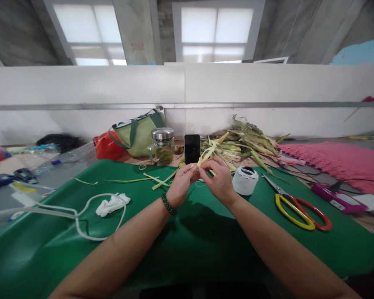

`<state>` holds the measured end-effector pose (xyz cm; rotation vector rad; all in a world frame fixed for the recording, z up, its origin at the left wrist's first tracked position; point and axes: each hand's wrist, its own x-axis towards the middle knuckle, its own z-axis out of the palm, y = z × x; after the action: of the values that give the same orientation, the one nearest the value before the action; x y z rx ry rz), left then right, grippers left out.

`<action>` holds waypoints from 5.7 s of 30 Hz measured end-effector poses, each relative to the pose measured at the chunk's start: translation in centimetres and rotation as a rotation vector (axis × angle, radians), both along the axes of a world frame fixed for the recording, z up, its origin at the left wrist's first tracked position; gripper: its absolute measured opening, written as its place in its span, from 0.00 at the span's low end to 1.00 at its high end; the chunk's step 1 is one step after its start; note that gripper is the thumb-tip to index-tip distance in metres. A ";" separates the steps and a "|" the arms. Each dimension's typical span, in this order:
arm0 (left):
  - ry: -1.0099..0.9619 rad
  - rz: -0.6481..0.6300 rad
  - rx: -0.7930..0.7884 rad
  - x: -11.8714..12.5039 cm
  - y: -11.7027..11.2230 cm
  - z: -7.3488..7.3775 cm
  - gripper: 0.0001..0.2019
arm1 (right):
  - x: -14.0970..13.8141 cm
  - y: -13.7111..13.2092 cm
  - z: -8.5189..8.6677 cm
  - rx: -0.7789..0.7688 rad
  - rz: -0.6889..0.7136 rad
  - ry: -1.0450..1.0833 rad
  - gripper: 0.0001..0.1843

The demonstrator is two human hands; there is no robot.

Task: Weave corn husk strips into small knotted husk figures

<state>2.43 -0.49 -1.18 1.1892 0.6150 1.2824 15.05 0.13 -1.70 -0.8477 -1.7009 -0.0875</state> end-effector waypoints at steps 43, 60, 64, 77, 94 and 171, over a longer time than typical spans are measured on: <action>0.278 0.192 0.144 -0.4 1.0 -0.6 0.20 | 1.8 -0.3 1.2 0.189 -0.091 -0.096 0.08; -0.128 0.076 -0.154 -0.5 0.2 0.4 0.18 | -0.7 -2.1 -0.3 0.445 -0.141 -0.513 0.10; -0.102 0.088 -0.121 -0.4 0.0 0.5 0.16 | -0.9 -2.0 0.0 0.451 -0.131 -0.463 0.10; -0.005 0.005 -0.063 -1.5 0.8 0.7 0.18 | 1.6 -0.7 0.3 0.190 -0.034 0.026 0.05; 0.323 0.142 0.224 -1.8 0.4 1.3 0.12 | 2.2 0.4 0.7 -0.102 0.421 -0.147 0.12; 0.334 -0.105 0.254 -1.9 0.7 0.3 0.07 | 2.1 0.0 2.0 -0.664 0.499 0.144 0.09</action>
<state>0.51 0.19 -0.86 1.6452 0.6328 1.1035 17.18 0.11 0.29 -0.8433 -1.7703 0.8964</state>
